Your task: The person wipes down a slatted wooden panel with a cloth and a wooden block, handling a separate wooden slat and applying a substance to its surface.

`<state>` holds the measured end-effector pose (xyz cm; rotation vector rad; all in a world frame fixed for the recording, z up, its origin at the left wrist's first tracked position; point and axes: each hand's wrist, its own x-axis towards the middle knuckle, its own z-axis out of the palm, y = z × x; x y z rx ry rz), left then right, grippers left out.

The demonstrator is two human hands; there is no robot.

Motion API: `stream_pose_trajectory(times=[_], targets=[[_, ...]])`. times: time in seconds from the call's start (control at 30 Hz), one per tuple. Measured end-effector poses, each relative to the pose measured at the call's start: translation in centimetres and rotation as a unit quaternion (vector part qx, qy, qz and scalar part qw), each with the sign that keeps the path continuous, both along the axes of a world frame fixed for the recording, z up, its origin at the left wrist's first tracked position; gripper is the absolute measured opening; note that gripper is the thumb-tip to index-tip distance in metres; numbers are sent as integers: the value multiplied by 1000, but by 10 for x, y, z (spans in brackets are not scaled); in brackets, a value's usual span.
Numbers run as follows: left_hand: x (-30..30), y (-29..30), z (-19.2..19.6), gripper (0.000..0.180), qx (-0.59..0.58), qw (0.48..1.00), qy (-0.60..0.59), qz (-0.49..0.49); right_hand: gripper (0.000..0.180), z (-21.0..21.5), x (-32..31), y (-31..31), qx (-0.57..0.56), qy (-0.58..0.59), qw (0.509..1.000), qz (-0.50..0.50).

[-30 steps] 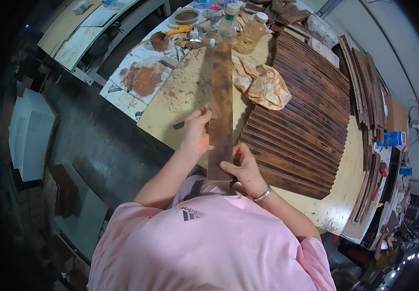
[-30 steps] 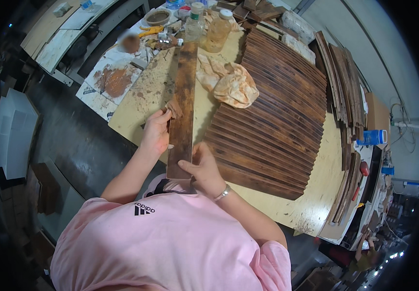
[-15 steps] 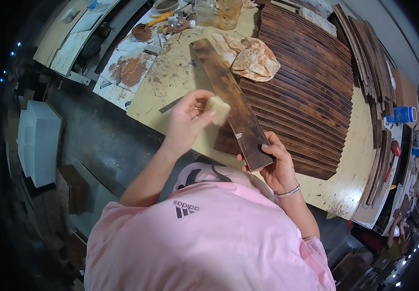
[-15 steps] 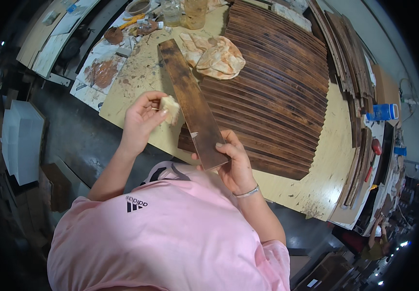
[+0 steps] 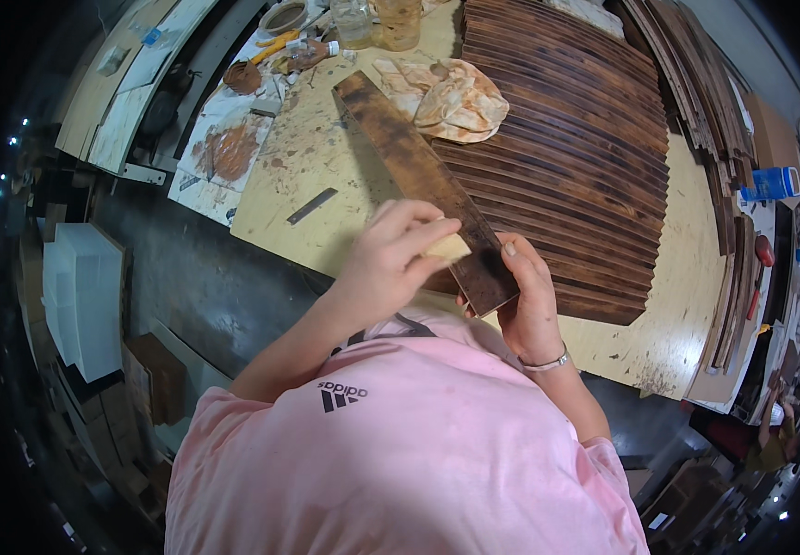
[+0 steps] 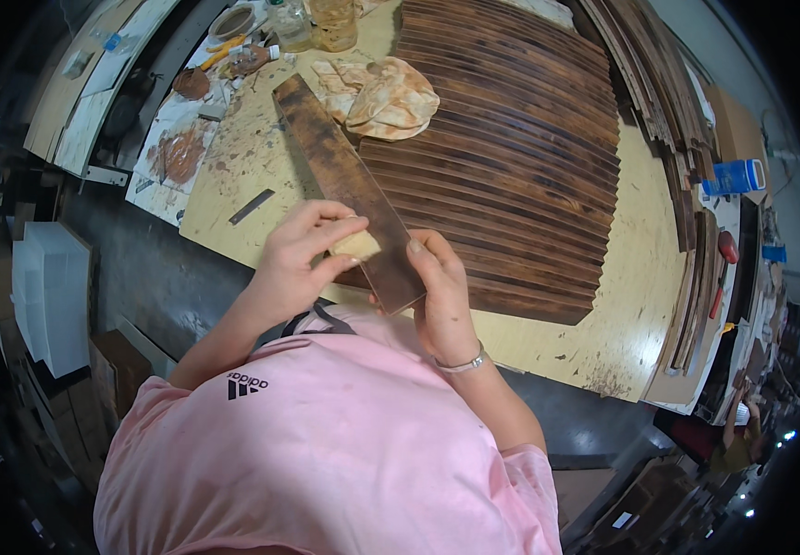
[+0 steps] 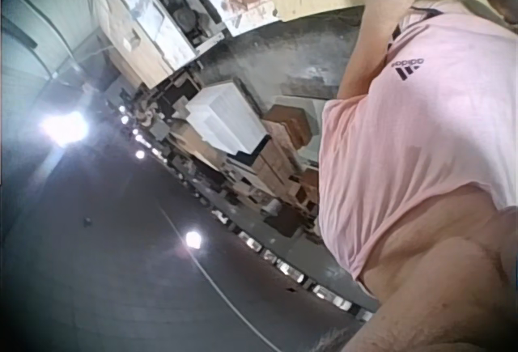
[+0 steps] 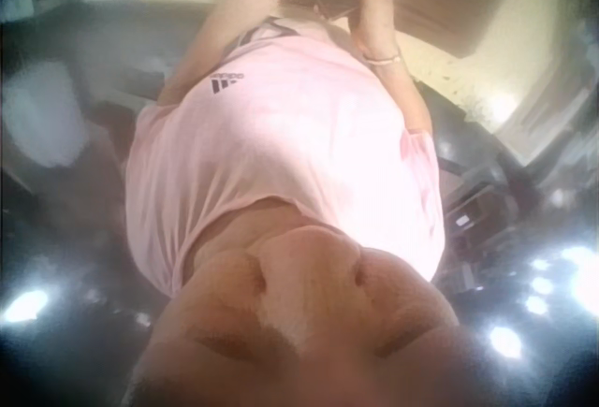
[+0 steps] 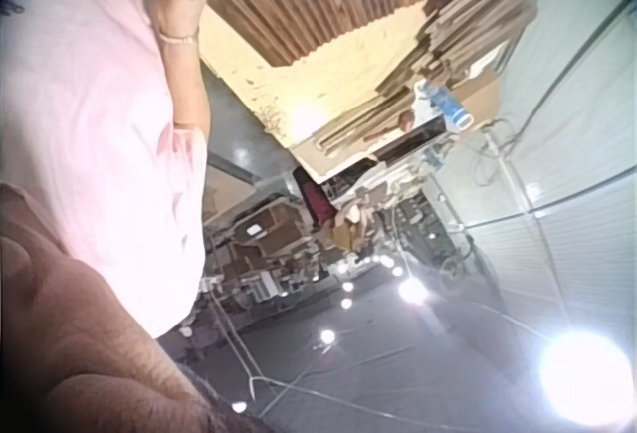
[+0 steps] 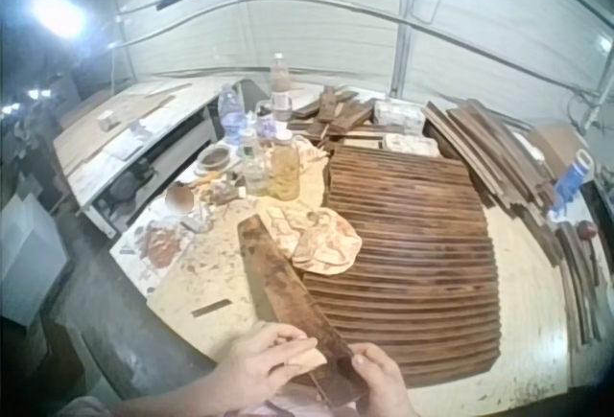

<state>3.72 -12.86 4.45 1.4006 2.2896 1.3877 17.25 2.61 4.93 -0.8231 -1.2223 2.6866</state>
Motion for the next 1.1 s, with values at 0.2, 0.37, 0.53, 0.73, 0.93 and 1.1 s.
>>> stream_pose_trajectory(times=[0.2,0.37,0.53,0.73,0.93,1.1], targets=[[0,1,8,33,21,1000,16,3,34,-4,-1,3,18,1,1000,-9],[-11,2,-9,28,5,999,25,23,21,-5,2,3,32,-21,999,-14],[2,2,4,27,7,999,24,-24,16,-7,2,1,43,-25,999,-18],[0,2,-1,24,7,1000,1,21,15,-9,3,1,46,-19,999,-5],[2,3,4,20,-1,999,22,29,14,-7,2,1,56,-25,998,0],[-4,2,-2,20,2,998,29,61,14,-8,2,0,63,-27,998,-3]])
